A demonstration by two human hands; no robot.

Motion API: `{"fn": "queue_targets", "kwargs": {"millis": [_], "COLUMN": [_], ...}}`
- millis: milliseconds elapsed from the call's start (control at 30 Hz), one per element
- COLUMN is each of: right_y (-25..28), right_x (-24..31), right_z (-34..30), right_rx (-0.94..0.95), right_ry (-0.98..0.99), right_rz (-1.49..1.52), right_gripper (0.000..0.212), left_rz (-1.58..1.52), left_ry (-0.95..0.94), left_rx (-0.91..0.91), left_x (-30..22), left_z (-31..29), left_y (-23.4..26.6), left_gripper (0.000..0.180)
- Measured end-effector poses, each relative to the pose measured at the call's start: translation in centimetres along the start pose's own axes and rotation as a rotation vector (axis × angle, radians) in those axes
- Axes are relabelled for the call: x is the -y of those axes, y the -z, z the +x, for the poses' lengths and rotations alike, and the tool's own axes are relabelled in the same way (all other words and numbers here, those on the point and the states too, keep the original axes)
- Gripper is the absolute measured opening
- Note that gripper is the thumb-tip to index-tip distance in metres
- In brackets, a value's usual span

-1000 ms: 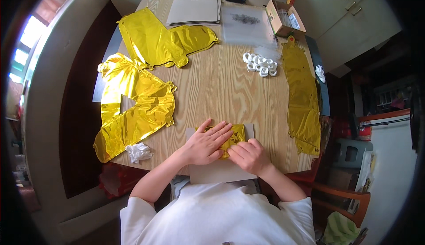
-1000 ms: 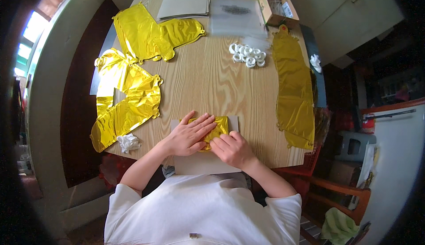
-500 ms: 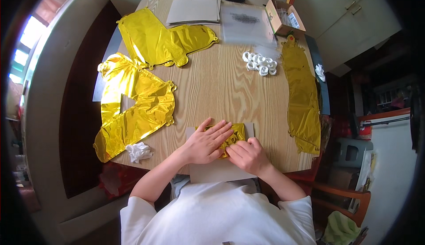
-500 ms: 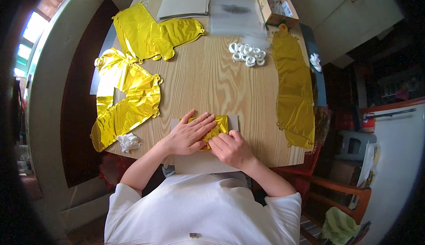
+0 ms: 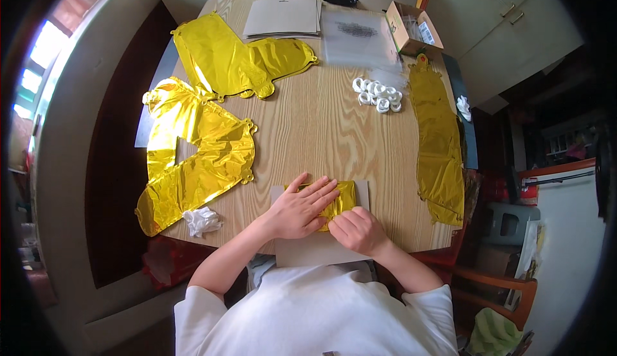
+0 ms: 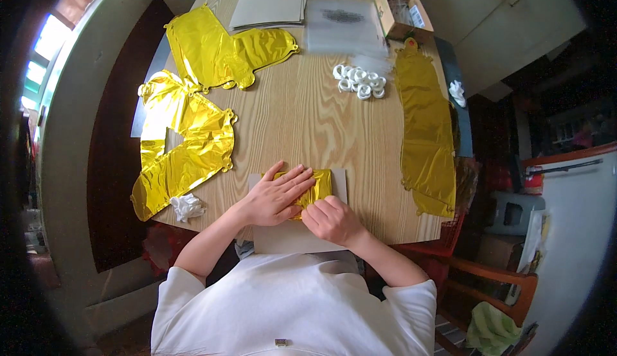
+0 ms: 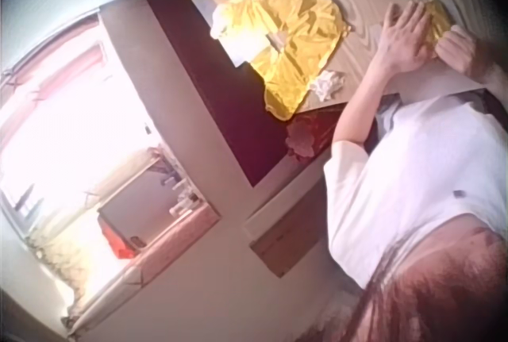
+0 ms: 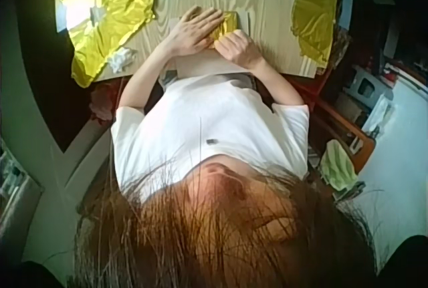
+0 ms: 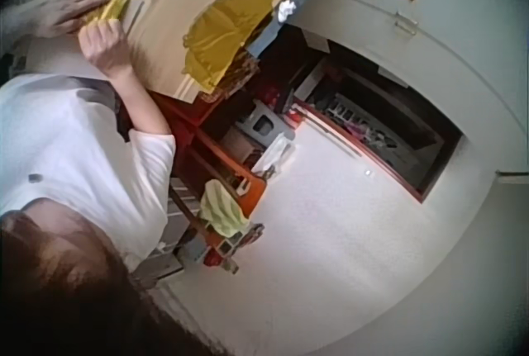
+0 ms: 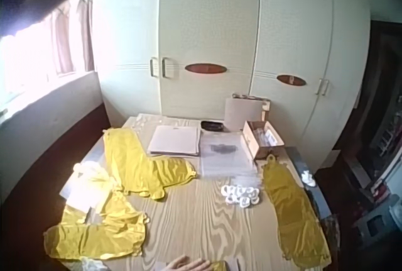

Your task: Folding gold foil sheets and placing them with cardboard inserts for packaging.

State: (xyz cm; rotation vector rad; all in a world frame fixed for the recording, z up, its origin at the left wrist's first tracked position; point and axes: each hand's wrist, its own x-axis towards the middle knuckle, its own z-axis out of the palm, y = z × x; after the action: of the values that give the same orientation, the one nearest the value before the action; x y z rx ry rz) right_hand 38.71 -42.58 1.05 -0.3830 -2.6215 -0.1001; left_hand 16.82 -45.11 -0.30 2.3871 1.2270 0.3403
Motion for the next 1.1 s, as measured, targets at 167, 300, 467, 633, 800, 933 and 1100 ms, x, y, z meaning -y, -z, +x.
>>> {"fn": "queue_targets", "kwargs": {"millis": [167,300,467,633,800,933,1100], "right_y": [0.3,0.6,1.3,2.0,1.6,1.5,-0.2], "right_x": [-0.4,-0.1,0.2,0.0,-1.7,-2.8,-3.6], "right_z": [-0.1,-1.2,-1.6,-2.6,-2.8,-1.5,0.0], "right_rx": [0.003,0.09,0.062,0.028,-0.086,-0.036,0.148], "right_ry": [0.038,0.021,0.019,-0.063,-0.395,-0.515,-0.343], "right_rz": [0.074,0.111,0.126,0.184,0.334,0.413,0.253], "right_gripper": [0.006,0.015,0.019,0.021,0.021,0.024,0.042], "left_rz": [0.076,0.124,0.179,0.206,0.254,0.277,0.285], "left_ry": [-0.003,-0.009,-0.01,-0.01,-0.012,-0.009,0.006], "left_rx": [-0.006,-0.015,-0.025,-0.022,-0.016,-0.004,0.012], "left_x": [-0.1,-0.4,-0.6,-1.3,-1.1,-1.3,-1.5], "left_z": [0.0,0.1,0.0,0.0,0.0,0.0,-0.1], "left_y": [-0.2,-0.3,-0.5,0.0,-0.3,-0.3,-0.4], "left_gripper": [0.062,0.065,0.068,0.059,0.052,0.05,0.048]}}
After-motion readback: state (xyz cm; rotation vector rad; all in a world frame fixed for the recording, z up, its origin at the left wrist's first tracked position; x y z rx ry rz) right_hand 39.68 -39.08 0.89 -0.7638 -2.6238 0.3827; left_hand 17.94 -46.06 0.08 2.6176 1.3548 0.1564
